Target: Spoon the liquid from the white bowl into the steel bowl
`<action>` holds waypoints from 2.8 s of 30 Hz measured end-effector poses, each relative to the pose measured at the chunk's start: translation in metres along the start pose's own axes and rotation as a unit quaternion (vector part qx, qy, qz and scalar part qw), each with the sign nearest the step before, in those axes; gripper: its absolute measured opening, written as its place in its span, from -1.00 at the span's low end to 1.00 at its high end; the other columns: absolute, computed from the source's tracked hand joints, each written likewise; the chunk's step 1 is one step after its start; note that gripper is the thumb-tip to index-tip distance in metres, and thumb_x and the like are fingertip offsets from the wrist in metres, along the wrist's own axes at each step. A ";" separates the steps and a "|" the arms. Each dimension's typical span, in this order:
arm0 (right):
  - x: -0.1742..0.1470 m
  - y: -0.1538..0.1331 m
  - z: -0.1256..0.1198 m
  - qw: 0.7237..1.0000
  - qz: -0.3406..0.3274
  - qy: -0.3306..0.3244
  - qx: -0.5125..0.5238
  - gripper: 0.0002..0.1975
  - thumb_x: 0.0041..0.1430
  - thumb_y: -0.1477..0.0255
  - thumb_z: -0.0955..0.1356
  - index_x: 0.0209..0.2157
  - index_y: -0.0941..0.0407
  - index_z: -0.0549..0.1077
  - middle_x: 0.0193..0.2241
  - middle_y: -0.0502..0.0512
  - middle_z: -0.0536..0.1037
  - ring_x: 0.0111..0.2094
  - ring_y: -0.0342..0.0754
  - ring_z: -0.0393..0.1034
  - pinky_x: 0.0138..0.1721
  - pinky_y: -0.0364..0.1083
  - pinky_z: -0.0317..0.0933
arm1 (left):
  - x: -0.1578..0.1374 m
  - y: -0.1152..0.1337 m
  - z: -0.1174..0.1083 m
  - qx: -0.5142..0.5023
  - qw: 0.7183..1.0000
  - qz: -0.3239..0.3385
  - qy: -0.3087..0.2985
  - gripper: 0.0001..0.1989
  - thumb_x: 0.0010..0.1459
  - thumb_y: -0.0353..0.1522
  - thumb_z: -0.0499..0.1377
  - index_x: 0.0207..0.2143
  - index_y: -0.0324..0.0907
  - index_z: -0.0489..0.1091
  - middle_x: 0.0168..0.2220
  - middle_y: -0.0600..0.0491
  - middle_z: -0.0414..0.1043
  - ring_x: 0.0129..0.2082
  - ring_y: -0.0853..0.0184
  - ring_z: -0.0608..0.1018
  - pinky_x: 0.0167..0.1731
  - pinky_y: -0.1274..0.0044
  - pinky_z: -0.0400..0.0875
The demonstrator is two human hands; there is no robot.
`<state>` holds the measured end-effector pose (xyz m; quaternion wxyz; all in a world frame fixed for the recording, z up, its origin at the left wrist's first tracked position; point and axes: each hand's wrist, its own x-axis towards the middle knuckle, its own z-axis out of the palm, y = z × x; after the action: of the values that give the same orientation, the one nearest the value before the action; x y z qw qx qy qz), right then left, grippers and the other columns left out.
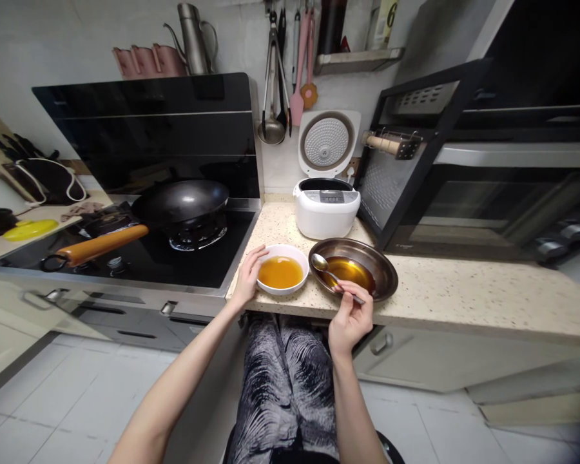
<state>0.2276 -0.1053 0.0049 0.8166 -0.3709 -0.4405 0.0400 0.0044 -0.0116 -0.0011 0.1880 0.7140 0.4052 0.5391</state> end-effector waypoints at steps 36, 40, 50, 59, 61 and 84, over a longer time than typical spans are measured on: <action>0.003 0.016 -0.010 0.961 -0.197 -0.142 -0.131 -0.73 0.32 0.65 0.30 -0.08 0.06 0.51 -0.21 0.14 0.62 -0.15 0.01 0.53 -0.11 0.04 0.44 | 0.000 0.001 0.000 -0.005 1.000 0.003 -0.002 -0.61 0.42 -0.27 -0.03 0.07 -0.20 0.50 0.25 -0.16 0.41 0.30 0.10 0.42 0.37 0.15 0.19; -0.003 0.011 -0.007 0.982 -0.153 -0.070 -0.091 -0.80 0.35 0.60 0.29 -0.12 0.07 0.49 -0.22 0.12 0.60 -0.17 -0.02 0.53 -0.11 0.03 0.44 | 0.000 0.000 0.000 -0.005 1.000 0.002 0.001 -0.61 0.42 -0.27 -0.03 0.07 -0.19 0.51 0.25 -0.15 0.41 0.30 0.10 0.42 0.37 0.16 0.19; -0.022 0.001 0.016 0.984 -0.106 -0.137 -0.038 -0.83 0.38 0.56 0.27 -0.18 0.06 0.46 -0.26 0.09 0.61 -0.20 -0.04 0.54 -0.15 0.00 0.45 | 0.000 0.000 0.001 -0.003 1.000 0.002 0.001 -0.61 0.42 -0.26 -0.04 0.07 -0.18 0.50 0.25 -0.15 0.41 0.30 0.11 0.41 0.37 0.15 0.17; -0.028 0.010 0.026 0.975 -0.087 -0.198 -0.060 -0.83 0.38 0.55 0.27 -0.18 0.07 0.49 -0.26 0.10 0.62 -0.18 -0.04 0.55 -0.13 -0.02 0.45 | 0.000 0.000 0.002 -0.014 1.000 0.001 0.001 -0.61 0.43 -0.25 -0.03 0.07 -0.17 0.51 0.25 -0.14 0.41 0.30 0.11 0.41 0.37 0.16 0.18; -0.028 0.012 0.026 0.975 -0.080 -0.199 -0.064 -0.83 0.39 0.54 0.27 -0.18 0.07 0.50 -0.27 0.10 0.62 -0.18 -0.03 0.55 -0.13 -0.02 0.45 | 0.000 0.000 0.002 -0.014 1.000 0.003 0.002 -0.61 0.43 -0.25 -0.03 0.07 -0.17 0.51 0.25 -0.14 0.41 0.30 0.11 0.42 0.36 0.15 0.19; -0.038 0.019 0.031 0.989 0.041 -0.144 0.004 -0.81 0.41 0.41 0.28 -0.29 0.08 0.48 -0.30 0.08 0.60 -0.21 -0.06 0.53 -0.10 -0.03 0.42 | 0.000 0.000 0.002 -0.012 1.000 -0.001 0.004 -0.61 0.41 -0.26 -0.03 0.06 -0.18 0.51 0.26 -0.15 0.41 0.30 0.11 0.41 0.38 0.15 0.17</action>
<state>0.1859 -0.0886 -0.0233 0.7435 -0.3761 -0.5378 0.1285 0.0066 -0.0117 -0.0017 0.1958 0.7091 0.4004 0.5464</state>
